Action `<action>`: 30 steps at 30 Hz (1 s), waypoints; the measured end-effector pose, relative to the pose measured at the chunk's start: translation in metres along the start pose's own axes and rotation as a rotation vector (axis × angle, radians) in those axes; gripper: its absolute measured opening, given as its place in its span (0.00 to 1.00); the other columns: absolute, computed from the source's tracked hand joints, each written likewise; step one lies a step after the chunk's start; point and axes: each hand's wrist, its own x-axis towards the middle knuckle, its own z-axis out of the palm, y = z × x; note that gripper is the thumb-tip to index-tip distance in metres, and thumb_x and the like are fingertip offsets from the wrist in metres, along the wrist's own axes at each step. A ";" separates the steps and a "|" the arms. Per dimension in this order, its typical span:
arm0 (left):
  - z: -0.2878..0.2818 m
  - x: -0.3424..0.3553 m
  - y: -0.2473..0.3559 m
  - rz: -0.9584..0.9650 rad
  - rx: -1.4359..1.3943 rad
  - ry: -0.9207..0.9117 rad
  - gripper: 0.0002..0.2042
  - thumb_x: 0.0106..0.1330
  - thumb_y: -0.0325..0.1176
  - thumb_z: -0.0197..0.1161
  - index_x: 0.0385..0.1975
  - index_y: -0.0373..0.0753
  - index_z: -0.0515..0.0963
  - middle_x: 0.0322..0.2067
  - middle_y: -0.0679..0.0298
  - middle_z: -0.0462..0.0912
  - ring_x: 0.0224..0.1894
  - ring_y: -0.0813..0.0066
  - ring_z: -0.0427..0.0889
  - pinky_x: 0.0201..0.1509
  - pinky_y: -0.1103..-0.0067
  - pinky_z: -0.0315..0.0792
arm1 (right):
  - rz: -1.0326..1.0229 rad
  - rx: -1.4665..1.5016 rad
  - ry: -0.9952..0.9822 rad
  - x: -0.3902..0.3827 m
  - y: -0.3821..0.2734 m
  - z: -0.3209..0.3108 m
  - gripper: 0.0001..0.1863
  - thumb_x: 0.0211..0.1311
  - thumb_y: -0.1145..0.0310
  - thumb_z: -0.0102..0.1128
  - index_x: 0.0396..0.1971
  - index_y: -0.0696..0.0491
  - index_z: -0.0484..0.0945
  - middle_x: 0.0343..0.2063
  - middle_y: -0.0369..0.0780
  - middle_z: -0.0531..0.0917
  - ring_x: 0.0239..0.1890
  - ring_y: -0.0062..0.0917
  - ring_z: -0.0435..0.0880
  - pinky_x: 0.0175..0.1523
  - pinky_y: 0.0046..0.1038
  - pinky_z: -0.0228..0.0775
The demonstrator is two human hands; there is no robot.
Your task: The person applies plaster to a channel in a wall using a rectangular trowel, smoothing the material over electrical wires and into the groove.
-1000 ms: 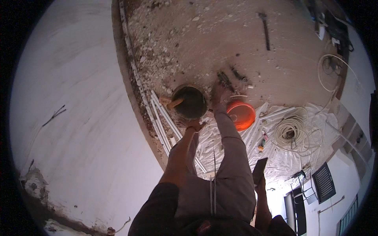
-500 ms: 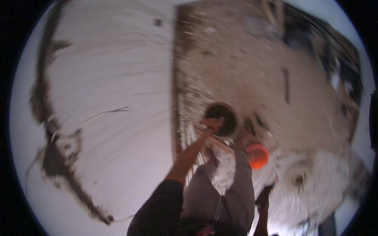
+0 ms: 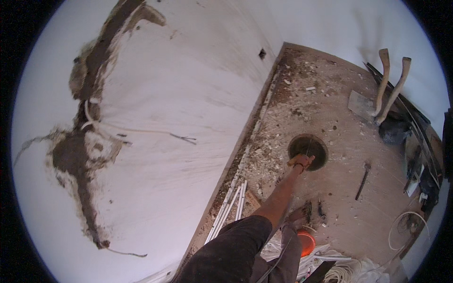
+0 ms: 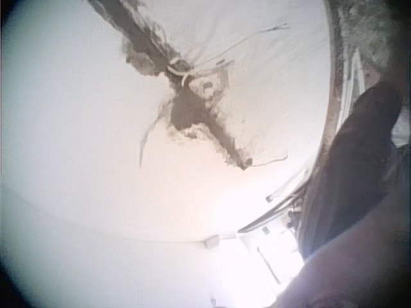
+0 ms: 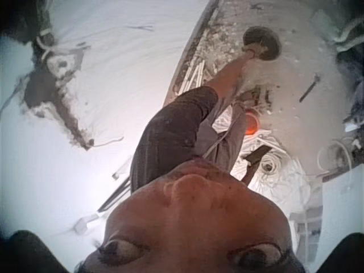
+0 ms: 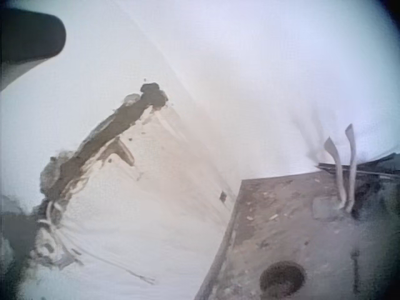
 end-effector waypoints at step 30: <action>-1.026 -0.727 0.467 0.720 1.945 2.099 0.25 0.71 0.53 0.44 0.66 0.55 0.57 0.68 0.65 0.55 0.70 0.65 0.52 0.70 0.53 0.48 | -1.047 -0.229 -0.517 -0.156 -0.308 1.055 0.23 0.60 0.66 0.57 0.54 0.56 0.64 0.40 0.50 0.80 0.43 0.38 0.80 0.47 0.34 0.71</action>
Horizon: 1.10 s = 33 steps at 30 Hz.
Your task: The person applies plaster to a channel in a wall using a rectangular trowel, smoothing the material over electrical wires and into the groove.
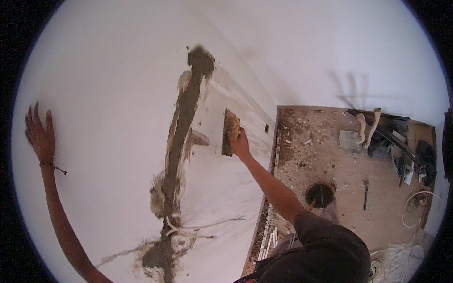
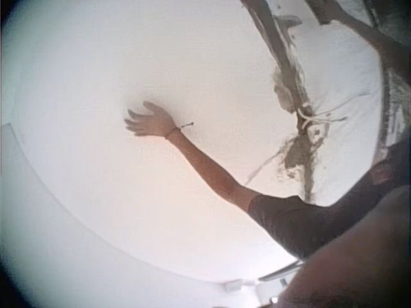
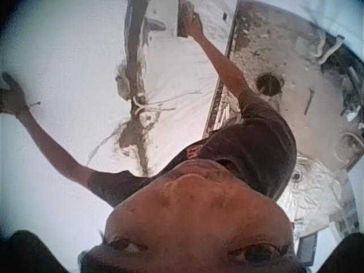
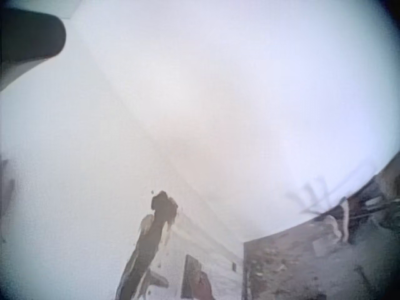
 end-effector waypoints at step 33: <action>0.020 0.023 0.049 -0.031 0.205 -0.351 0.26 0.72 0.53 0.40 0.66 0.50 0.60 0.68 0.61 0.56 0.69 0.61 0.55 0.67 0.54 0.50 | -0.034 -0.187 0.161 0.319 -0.085 0.056 0.30 0.53 0.61 0.60 0.57 0.54 0.66 0.39 0.51 0.74 0.44 0.47 0.76 0.47 0.42 0.69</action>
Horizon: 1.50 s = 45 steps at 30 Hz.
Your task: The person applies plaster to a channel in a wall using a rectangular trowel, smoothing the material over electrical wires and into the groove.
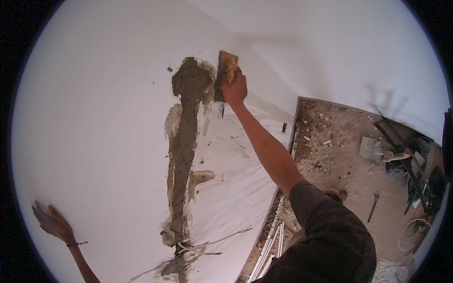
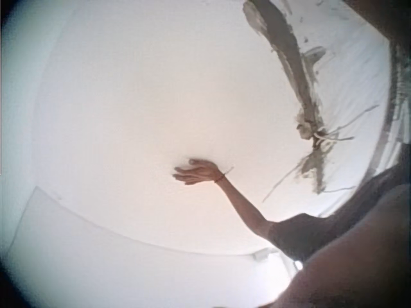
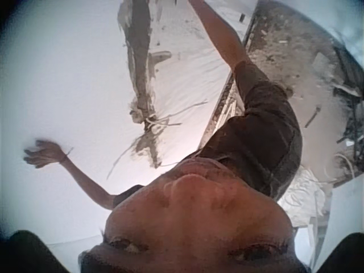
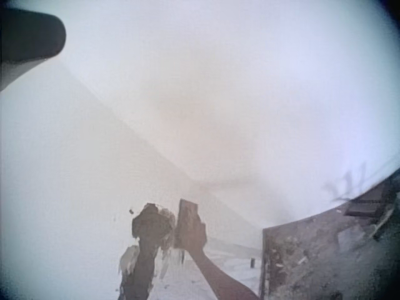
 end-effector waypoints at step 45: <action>0.001 -0.007 0.001 -0.028 -0.020 -0.010 0.25 0.73 0.54 0.33 0.67 0.55 0.57 0.68 0.63 0.55 0.71 0.61 0.51 0.69 0.49 0.43 | -0.342 -0.031 0.046 -0.001 -0.055 0.014 0.33 0.53 0.61 0.60 0.59 0.55 0.63 0.41 0.53 0.73 0.43 0.49 0.76 0.45 0.45 0.71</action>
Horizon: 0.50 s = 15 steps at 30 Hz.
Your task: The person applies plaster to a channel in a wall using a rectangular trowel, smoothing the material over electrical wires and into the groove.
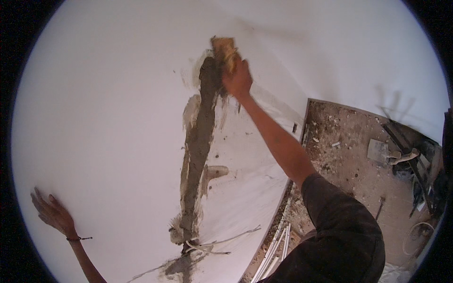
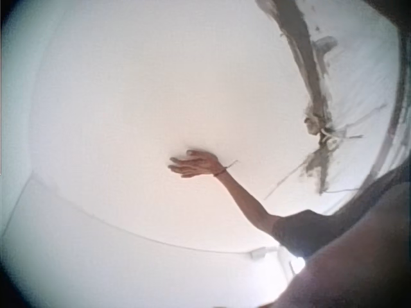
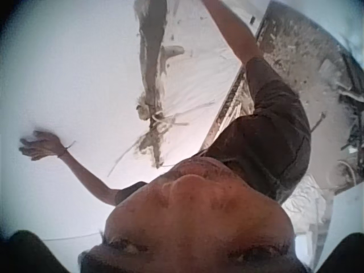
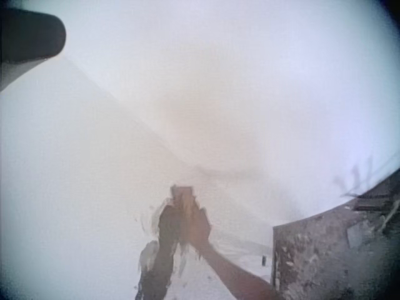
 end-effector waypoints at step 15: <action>-0.007 -0.001 -0.005 0.028 -0.021 0.004 0.26 0.72 0.56 0.33 0.66 0.53 0.58 0.68 0.61 0.56 0.70 0.59 0.53 0.68 0.48 0.45 | -0.026 0.098 -0.057 -0.112 -0.023 -0.002 0.33 0.54 0.61 0.58 0.60 0.54 0.63 0.48 0.54 0.74 0.49 0.50 0.75 0.51 0.43 0.70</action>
